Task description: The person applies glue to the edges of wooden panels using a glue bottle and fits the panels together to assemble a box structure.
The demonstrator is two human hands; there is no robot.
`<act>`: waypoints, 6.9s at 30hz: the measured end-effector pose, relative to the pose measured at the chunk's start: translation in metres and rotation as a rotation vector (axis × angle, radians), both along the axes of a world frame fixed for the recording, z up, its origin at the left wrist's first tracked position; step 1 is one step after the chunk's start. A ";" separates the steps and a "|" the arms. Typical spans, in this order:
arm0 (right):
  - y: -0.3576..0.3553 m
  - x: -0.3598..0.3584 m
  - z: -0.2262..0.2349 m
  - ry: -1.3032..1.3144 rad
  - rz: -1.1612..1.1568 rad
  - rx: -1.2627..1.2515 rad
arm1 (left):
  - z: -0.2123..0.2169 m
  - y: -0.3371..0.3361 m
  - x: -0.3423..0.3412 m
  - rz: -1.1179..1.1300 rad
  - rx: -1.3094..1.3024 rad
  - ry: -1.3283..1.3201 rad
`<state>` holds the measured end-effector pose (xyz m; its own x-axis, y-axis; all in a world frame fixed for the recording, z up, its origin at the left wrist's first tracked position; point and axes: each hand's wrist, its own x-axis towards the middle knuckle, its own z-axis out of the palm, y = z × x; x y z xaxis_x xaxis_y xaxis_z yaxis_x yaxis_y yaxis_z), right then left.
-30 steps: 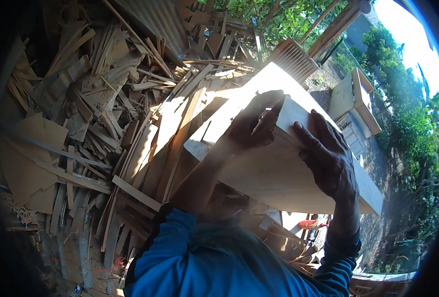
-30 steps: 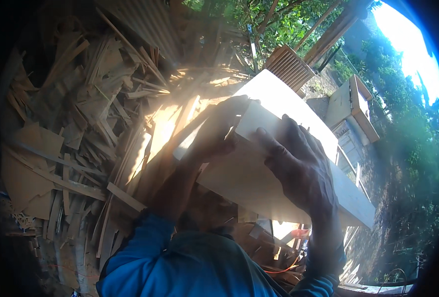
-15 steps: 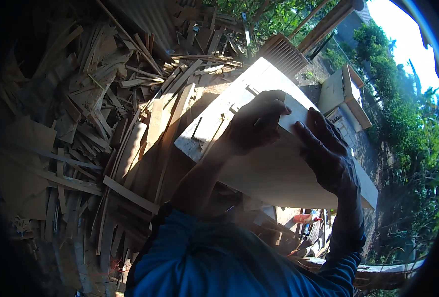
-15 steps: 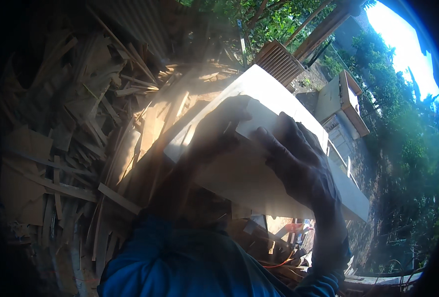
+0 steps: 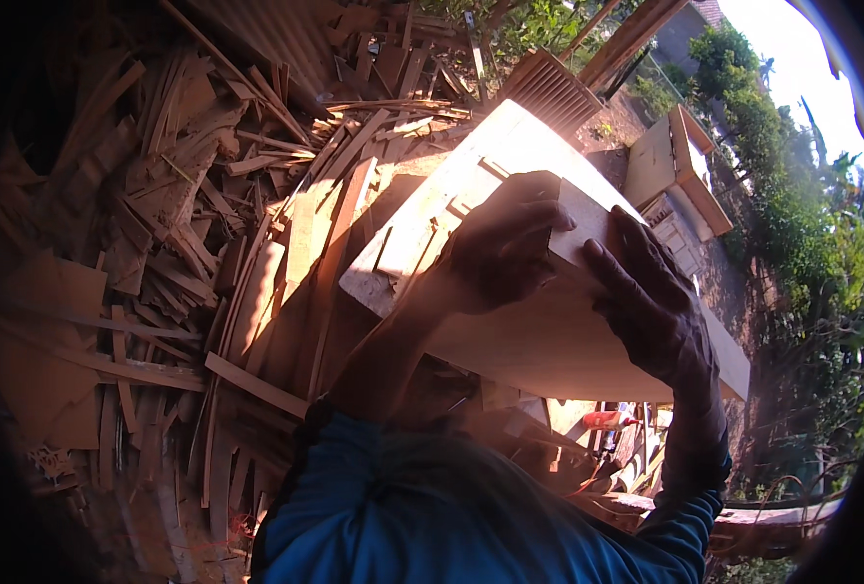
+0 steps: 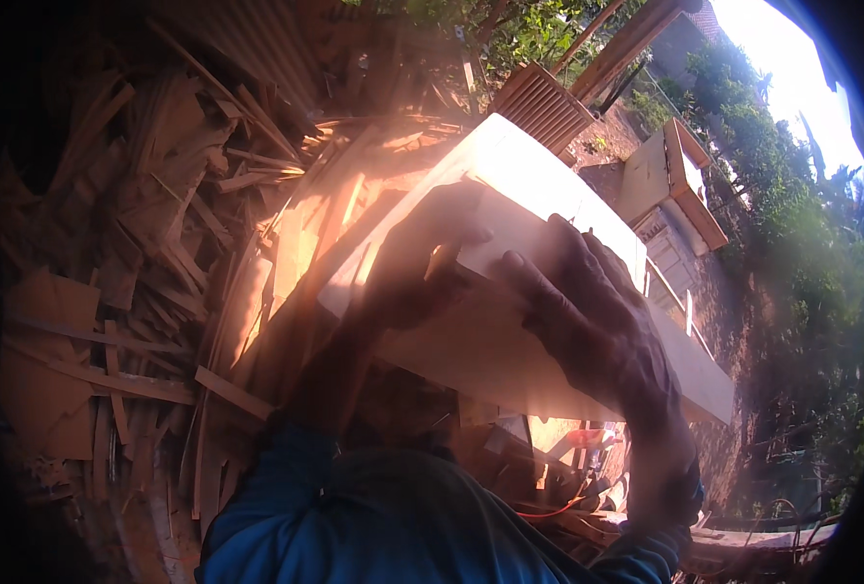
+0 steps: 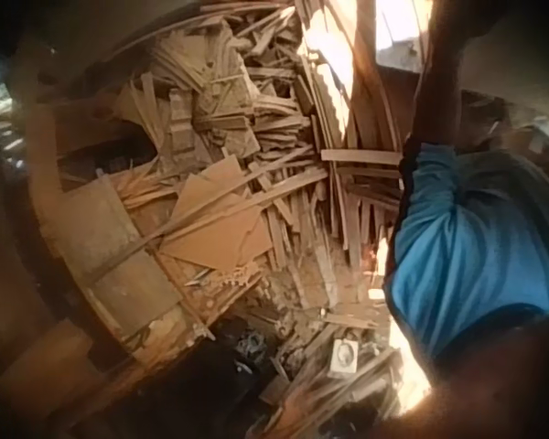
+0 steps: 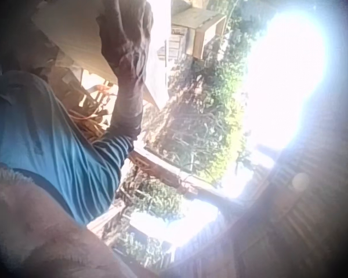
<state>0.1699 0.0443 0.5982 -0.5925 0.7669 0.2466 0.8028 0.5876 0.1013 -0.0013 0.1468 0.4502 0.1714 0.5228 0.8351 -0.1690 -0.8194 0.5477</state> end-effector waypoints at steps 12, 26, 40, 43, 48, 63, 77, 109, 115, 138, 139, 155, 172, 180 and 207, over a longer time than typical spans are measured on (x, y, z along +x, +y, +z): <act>0.007 0.008 -0.002 0.018 0.057 0.015 | 0.005 0.010 -0.003 -0.037 0.099 -0.049; 0.001 0.000 -0.003 0.041 0.028 0.035 | -0.003 0.011 -0.004 -0.247 -0.191 -0.039; 0.004 -0.025 -0.005 0.192 -0.009 0.009 | -0.011 0.006 0.006 -0.353 -0.342 -0.104; 0.006 -0.027 -0.011 0.170 -0.021 0.098 | -0.001 0.004 0.000 -0.186 -0.144 -0.058; 0.008 -0.028 -0.016 0.125 -0.059 0.195 | 0.001 -0.002 -0.003 -0.111 -0.295 0.042; 0.016 -0.025 -0.011 0.181 -0.008 0.171 | -0.009 0.007 0.003 -0.136 -0.204 -0.098; 0.023 -0.022 -0.011 0.227 -0.012 0.114 | -0.001 0.016 0.002 -0.067 -0.078 -0.030; 0.014 -0.015 -0.010 0.210 -0.048 0.038 | -0.013 0.017 0.004 -0.178 -0.139 -0.067; 0.011 -0.016 -0.010 0.173 -0.073 0.067 | 0.008 0.006 0.012 -0.563 -0.387 -0.473; -0.001 -0.007 -0.011 0.173 -0.008 0.084 | 0.048 0.014 -0.011 -0.404 -0.714 -0.112; -0.002 -0.011 -0.009 0.197 -0.025 0.087 | 0.047 0.020 -0.015 -0.310 -0.656 0.028; 0.007 -0.011 -0.010 0.136 -0.101 0.015 | 0.010 0.037 0.027 -0.128 -0.277 -0.154; 0.023 -0.015 -0.001 0.342 0.033 -0.062 | 0.004 0.046 0.027 0.169 0.063 0.154; 0.018 -0.009 -0.006 0.387 -0.024 -0.125 | 0.024 0.026 0.020 -0.308 -0.428 -0.229; 0.012 -0.009 0.001 0.423 -0.048 -0.234 | 0.013 0.016 0.020 -0.044 -0.254 -0.026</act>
